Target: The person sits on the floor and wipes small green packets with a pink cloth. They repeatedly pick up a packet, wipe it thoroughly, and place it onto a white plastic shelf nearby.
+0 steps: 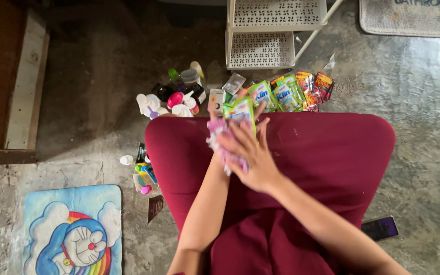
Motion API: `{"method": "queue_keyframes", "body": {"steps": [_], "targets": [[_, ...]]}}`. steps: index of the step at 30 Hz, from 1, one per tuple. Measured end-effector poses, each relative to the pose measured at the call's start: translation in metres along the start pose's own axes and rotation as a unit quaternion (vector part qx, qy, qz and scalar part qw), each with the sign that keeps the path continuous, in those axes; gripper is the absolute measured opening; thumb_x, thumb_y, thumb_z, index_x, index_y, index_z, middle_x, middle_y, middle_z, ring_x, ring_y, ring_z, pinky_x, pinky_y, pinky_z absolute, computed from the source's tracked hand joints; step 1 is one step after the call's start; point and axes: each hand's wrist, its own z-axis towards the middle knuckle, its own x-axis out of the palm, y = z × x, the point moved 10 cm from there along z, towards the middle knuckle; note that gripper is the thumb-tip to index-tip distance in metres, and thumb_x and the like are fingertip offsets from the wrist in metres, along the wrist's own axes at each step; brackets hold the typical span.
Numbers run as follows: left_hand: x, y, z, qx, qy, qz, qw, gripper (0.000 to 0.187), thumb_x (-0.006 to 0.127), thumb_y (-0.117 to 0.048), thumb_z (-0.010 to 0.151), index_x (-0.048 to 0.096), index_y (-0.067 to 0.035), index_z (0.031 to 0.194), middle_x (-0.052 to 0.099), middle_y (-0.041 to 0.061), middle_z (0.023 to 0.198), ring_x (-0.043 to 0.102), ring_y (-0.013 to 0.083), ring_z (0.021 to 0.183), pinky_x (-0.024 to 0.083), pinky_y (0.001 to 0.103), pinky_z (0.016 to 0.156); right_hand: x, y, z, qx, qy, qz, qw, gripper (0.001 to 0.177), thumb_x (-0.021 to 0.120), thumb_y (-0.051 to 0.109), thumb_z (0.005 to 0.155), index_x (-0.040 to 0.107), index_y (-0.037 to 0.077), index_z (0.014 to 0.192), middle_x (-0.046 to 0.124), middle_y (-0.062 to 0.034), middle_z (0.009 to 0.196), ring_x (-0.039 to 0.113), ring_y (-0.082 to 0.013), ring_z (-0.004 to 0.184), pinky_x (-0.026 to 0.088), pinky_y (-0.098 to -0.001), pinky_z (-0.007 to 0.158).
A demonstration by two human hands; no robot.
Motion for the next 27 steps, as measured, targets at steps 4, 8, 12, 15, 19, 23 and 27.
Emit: {"method": "queue_keyframes", "body": {"steps": [4,8,12,15,19,23,27], "targets": [[-0.053,0.004,-0.024,-0.069,-0.26,0.258,0.928,0.099,0.026,-0.082,0.097,0.031,-0.009,0.163,0.041,0.018,0.164,0.04,0.0389,0.15,0.032,0.056,0.123,-0.015,-0.042,0.027,0.015,-0.069,-0.037,0.997,0.056,0.058,0.038,0.102,0.048,0.024,0.155,0.036,-0.0123,0.166,0.023,-0.0369,0.157,-0.002,-0.0706,0.121],[-0.056,0.022,-0.031,-0.181,-0.329,0.34,0.862,0.092,0.033,-0.075,0.098,0.033,-0.007,0.16,0.045,0.023,0.157,0.048,0.0397,0.141,0.04,0.054,0.118,-0.023,-0.122,0.04,0.168,-0.04,-0.1,0.98,0.037,0.058,0.032,0.103,0.065,0.011,0.132,0.065,-0.0136,0.139,0.055,-0.029,0.138,0.009,-0.0678,0.126],[-0.026,0.048,-0.025,-0.257,-0.284,0.259,0.887,0.083,0.04,-0.068,0.097,0.037,-0.007,0.153,0.049,0.019,0.15,0.058,0.0415,0.129,0.049,0.052,0.108,-0.03,-0.151,0.024,0.26,0.023,0.176,0.949,0.033,0.054,0.032,0.109,0.073,0.006,0.112,0.076,-0.0099,0.1,0.066,-0.0269,0.099,0.052,-0.0421,0.095],[-0.022,0.045,-0.025,-0.306,-0.277,0.308,0.858,0.076,0.045,-0.057,0.101,0.037,-0.002,0.153,0.051,0.023,0.147,0.056,0.0394,0.131,0.049,0.053,0.108,-0.039,-0.131,0.017,0.215,0.017,0.329,0.919,0.028,0.067,0.028,0.097,0.07,0.003,0.11,0.076,-0.0064,0.095,0.068,-0.0162,0.087,0.055,-0.0316,0.078],[-0.008,0.052,-0.021,-0.362,-0.198,0.342,0.844,0.07,0.049,-0.042,0.108,0.032,0.005,0.157,0.05,0.024,0.152,0.056,0.039,0.135,0.044,0.05,0.117,-0.043,-0.14,0.02,0.209,-0.105,0.451,0.861,0.029,0.074,0.025,0.094,0.071,0.003,0.114,0.074,-0.003,0.103,0.067,-0.0099,0.092,0.055,-0.0258,0.08],[0.007,0.047,-0.018,-0.372,-0.212,0.374,0.823,0.066,0.044,-0.044,0.108,0.039,-0.001,0.158,0.052,0.013,0.157,0.059,0.0252,0.136,0.045,0.04,0.115,-0.036,-0.211,0.015,0.366,-0.285,0.669,0.581,0.032,0.071,0.032,0.094,0.065,0.01,0.118,0.073,-0.0003,0.105,0.07,-0.0095,0.092,0.056,-0.0269,0.077],[0.008,-0.002,0.005,-0.23,-0.396,0.44,0.772,0.056,0.044,-0.04,0.105,0.052,-0.009,0.151,0.067,0.005,0.133,0.068,0.0199,0.11,0.051,0.035,0.098,-0.069,-0.231,0.033,0.367,-0.217,0.509,0.747,0.038,0.064,0.045,0.1,0.066,0.014,0.123,0.068,0.005,0.099,0.058,-0.0019,0.08,0.037,-0.0218,0.059]]}}
